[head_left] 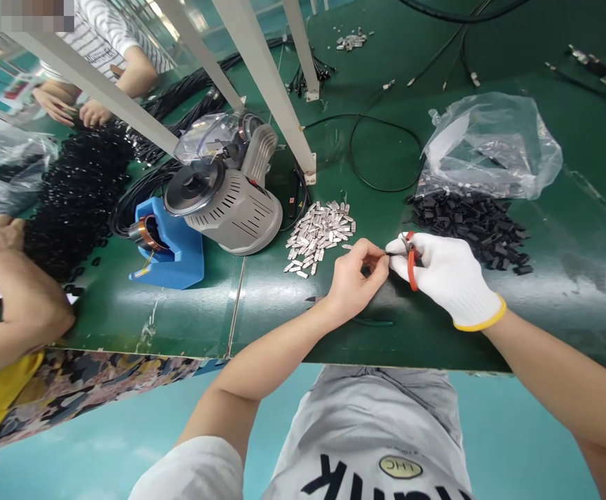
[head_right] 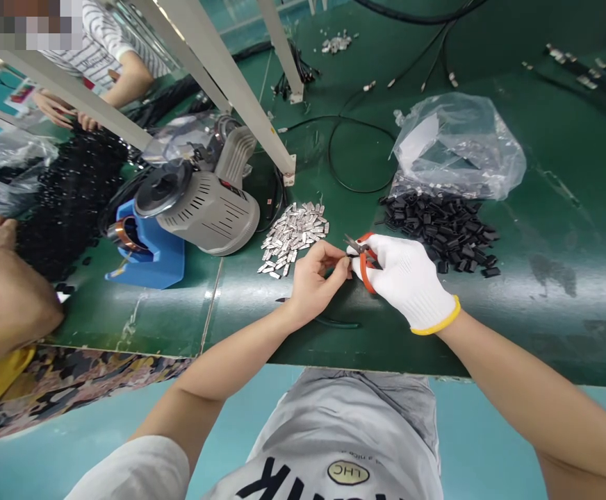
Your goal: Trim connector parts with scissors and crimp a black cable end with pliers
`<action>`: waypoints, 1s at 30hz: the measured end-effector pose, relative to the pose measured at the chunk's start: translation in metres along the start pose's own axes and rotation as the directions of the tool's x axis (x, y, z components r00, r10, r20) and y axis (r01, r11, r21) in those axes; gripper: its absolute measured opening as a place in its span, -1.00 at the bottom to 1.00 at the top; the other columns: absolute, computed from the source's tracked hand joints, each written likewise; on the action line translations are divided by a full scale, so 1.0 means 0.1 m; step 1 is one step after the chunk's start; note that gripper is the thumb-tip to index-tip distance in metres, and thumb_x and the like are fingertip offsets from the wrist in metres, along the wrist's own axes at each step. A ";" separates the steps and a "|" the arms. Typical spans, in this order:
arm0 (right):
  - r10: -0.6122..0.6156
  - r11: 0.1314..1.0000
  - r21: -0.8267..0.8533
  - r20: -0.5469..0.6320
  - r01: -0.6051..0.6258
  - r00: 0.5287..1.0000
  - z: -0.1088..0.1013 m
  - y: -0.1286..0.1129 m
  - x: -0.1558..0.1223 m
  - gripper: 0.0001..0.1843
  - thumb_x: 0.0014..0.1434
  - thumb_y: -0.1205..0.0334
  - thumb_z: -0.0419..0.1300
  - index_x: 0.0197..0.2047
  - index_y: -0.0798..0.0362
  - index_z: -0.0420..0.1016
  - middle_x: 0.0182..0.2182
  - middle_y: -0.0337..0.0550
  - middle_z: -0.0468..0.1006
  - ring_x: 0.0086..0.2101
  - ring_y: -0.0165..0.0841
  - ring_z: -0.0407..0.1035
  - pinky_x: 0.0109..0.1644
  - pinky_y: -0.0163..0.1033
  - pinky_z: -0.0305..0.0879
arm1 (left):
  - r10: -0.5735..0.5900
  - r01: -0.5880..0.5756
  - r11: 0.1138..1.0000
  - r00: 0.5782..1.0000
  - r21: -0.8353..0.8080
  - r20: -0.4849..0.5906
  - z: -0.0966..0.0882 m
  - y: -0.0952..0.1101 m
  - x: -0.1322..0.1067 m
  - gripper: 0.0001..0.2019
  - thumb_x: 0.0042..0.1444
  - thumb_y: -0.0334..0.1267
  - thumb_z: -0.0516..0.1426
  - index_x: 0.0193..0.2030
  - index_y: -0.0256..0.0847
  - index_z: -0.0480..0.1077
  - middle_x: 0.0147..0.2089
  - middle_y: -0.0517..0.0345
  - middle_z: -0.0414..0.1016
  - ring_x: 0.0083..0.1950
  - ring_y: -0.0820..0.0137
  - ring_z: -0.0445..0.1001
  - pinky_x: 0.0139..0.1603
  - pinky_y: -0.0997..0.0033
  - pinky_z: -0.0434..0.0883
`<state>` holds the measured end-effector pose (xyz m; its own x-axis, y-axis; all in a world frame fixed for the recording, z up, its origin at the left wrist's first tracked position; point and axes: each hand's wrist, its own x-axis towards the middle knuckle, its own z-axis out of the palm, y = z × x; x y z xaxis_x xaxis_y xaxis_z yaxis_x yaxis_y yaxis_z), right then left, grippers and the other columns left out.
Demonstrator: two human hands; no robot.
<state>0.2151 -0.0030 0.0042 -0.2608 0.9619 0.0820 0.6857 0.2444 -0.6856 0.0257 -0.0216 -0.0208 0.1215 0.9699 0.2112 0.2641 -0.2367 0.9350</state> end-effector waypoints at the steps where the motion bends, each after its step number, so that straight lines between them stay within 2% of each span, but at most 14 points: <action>1: -0.047 0.998 -0.045 -0.034 0.046 0.998 0.01 0.00 -0.01 -0.82 0.24 0.13 0.26 -0.12 -0.05 0.64 -0.22 -0.22 0.69 -0.24 -0.27 0.58 -0.19 -0.23 0.41 | 0.007 -0.008 0.999 1.000 0.039 0.008 0.00 0.02 0.01 -0.89 0.34 -0.22 0.14 -0.21 -0.16 0.32 -0.35 0.24 0.45 -0.36 0.50 0.44 -0.27 0.48 0.41; 3: -0.195 0.973 -0.150 -0.121 0.177 0.973 0.05 0.02 -0.02 -0.86 0.23 0.24 0.23 -0.15 -0.04 0.60 -0.20 -0.21 0.67 -0.18 -0.26 0.57 -0.11 -0.22 0.44 | 0.027 -0.033 0.989 0.999 0.143 0.041 -0.02 0.04 0.01 -0.91 0.35 -0.25 0.10 -0.22 -0.15 0.29 -0.37 0.26 0.40 -0.39 0.50 0.38 -0.32 0.49 0.33; 6: -0.430 0.886 -0.278 -0.196 0.371 0.881 0.08 0.07 -0.04 -0.79 0.19 0.38 0.19 -0.13 0.00 0.58 -0.11 -0.13 0.65 0.03 -0.20 0.54 0.16 -0.16 0.44 | 0.066 -0.103 0.956 0.988 0.276 0.141 -0.04 0.06 0.02 -0.86 0.34 -0.32 0.05 -0.29 -0.13 0.21 -0.39 0.24 0.32 -0.40 0.46 0.31 -0.35 0.45 0.25; 8: -0.518 0.834 -0.323 -0.182 0.447 0.836 0.09 0.10 -0.05 -0.77 0.17 0.41 0.17 -0.14 0.01 0.58 -0.13 -0.11 0.65 0.10 -0.16 0.51 0.27 -0.09 0.40 | 0.080 -0.142 0.938 0.976 0.317 0.201 -0.06 0.04 0.01 -0.84 0.31 -0.36 0.05 -0.31 -0.12 0.17 -0.37 0.21 0.31 -0.38 0.42 0.32 -0.34 0.42 0.24; 10: -0.543 0.816 -0.337 -0.170 0.469 0.823 0.09 0.12 -0.06 -0.78 0.17 0.41 0.17 -0.17 0.01 0.58 -0.15 -0.10 0.66 0.12 -0.14 0.50 0.30 -0.05 0.39 | 0.088 -0.166 0.927 0.968 0.335 0.236 -0.07 0.01 0.01 -0.86 0.31 -0.38 0.03 -0.30 -0.13 0.19 -0.34 0.17 0.35 -0.35 0.39 0.36 -0.33 0.41 0.27; 11: -0.525 0.828 -0.327 -0.171 0.455 0.833 0.08 0.12 -0.06 -0.79 0.17 0.40 0.17 -0.18 0.01 0.59 -0.14 -0.10 0.66 0.13 -0.13 0.50 0.30 -0.05 0.39 | 0.093 -0.176 0.924 0.965 0.339 0.245 -0.07 -0.01 0.01 -0.87 0.33 -0.38 0.01 -0.28 -0.14 0.22 -0.32 0.14 0.38 -0.33 0.37 0.39 -0.31 0.40 0.31; 12: -0.473 0.862 -0.298 -0.176 0.411 0.864 0.07 0.11 -0.06 -0.81 0.17 0.39 0.18 -0.20 0.01 0.59 -0.13 -0.10 0.67 0.13 -0.13 0.50 0.28 -0.06 0.40 | 0.102 -0.187 0.922 0.962 0.340 0.251 -0.07 -0.02 0.01 -0.87 0.36 -0.36 -0.01 -0.24 -0.15 0.27 -0.29 0.11 0.42 -0.29 0.35 0.43 -0.27 0.38 0.35; 15: -0.198 0.973 -0.149 -0.152 0.175 0.968 0.05 0.05 -0.06 -0.86 0.15 0.30 0.25 -0.20 -0.02 0.61 -0.16 -0.17 0.68 -0.04 -0.15 0.58 0.05 -0.10 0.48 | 0.155 -0.240 0.904 0.955 0.352 0.253 -0.06 -0.07 0.01 -0.80 0.46 -0.29 -0.07 -0.10 -0.20 0.37 -0.18 0.00 0.52 -0.15 0.29 0.54 -0.11 0.33 0.47; 16: -0.097 0.993 -0.084 -0.131 0.086 0.987 0.03 0.03 -0.05 -0.85 0.15 0.26 0.27 -0.19 -0.03 0.62 -0.19 -0.19 0.69 -0.12 -0.18 0.59 -0.03 -0.12 0.49 | 0.176 -0.263 0.892 0.951 0.368 0.253 -0.06 -0.09 0.01 -0.78 0.47 -0.27 -0.07 -0.05 -0.21 0.38 -0.15 -0.03 0.54 -0.12 0.28 0.56 -0.08 0.32 0.49; 18: 0.046 0.998 0.037 -0.089 -0.043 0.995 0.01 -0.02 -0.03 -0.81 0.15 0.19 0.30 -0.14 -0.04 0.63 -0.25 -0.23 0.69 -0.25 -0.23 0.59 -0.15 -0.17 0.48 | 0.216 -0.313 0.850 0.941 0.424 0.261 -0.06 -0.10 0.01 -0.76 0.47 -0.29 -0.08 -0.02 -0.24 0.40 -0.13 -0.05 0.56 -0.10 0.29 0.57 -0.06 0.32 0.51; 21: 0.174 0.956 0.245 -0.035 -0.161 0.984 -0.04 -0.08 0.01 -0.78 0.12 0.17 0.35 -0.14 -0.02 0.65 -0.22 -0.21 0.70 -0.23 -0.27 0.59 -0.14 -0.22 0.48 | 0.277 -0.402 0.747 0.912 0.530 0.302 -0.08 -0.10 0.00 -0.74 0.43 -0.40 -0.09 0.02 -0.28 0.41 -0.13 -0.06 0.56 -0.11 0.29 0.58 -0.05 0.32 0.53; 24: 0.228 0.872 0.437 0.035 -0.220 0.973 -0.09 -0.10 0.03 -0.80 0.07 0.19 0.40 -0.20 0.01 0.65 -0.21 -0.17 0.69 -0.22 -0.28 0.57 -0.11 -0.22 0.47 | 0.343 -0.489 0.628 0.872 0.606 0.349 -0.10 -0.08 0.00 -0.69 0.39 -0.49 -0.10 0.09 -0.31 0.41 -0.08 -0.09 0.59 -0.06 0.27 0.59 0.00 0.28 0.53; 27: 0.229 0.763 0.591 0.132 -0.262 0.964 -0.10 -0.07 0.04 -0.77 0.10 0.18 0.41 -0.15 0.02 0.63 -0.23 -0.14 0.67 -0.24 -0.28 0.54 -0.12 -0.20 0.45 | 0.423 -0.557 0.538 0.827 0.633 0.370 -0.13 -0.07 0.01 -0.68 0.36 -0.52 -0.09 0.09 -0.32 0.40 -0.05 -0.10 0.61 -0.07 0.26 0.60 -0.01 0.26 0.53; 30: 0.187 0.677 0.671 0.240 -0.302 0.953 -0.10 -0.02 0.05 -0.77 0.12 0.19 0.40 -0.13 0.02 0.60 -0.26 -0.14 0.63 -0.26 -0.30 0.51 -0.15 -0.21 0.42 | 0.543 -0.620 0.485 0.766 0.617 0.344 -0.16 -0.04 0.04 -0.71 0.36 -0.53 -0.06 0.07 -0.33 0.40 -0.09 -0.08 0.63 -0.13 0.29 0.60 -0.09 0.29 0.52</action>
<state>0.2190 0.0030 0.0128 -0.2836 0.9325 -0.2238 0.0871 -0.2074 -0.9744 0.0100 -0.0160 -0.0190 0.5655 0.5950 0.5711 0.6427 -0.7519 0.1469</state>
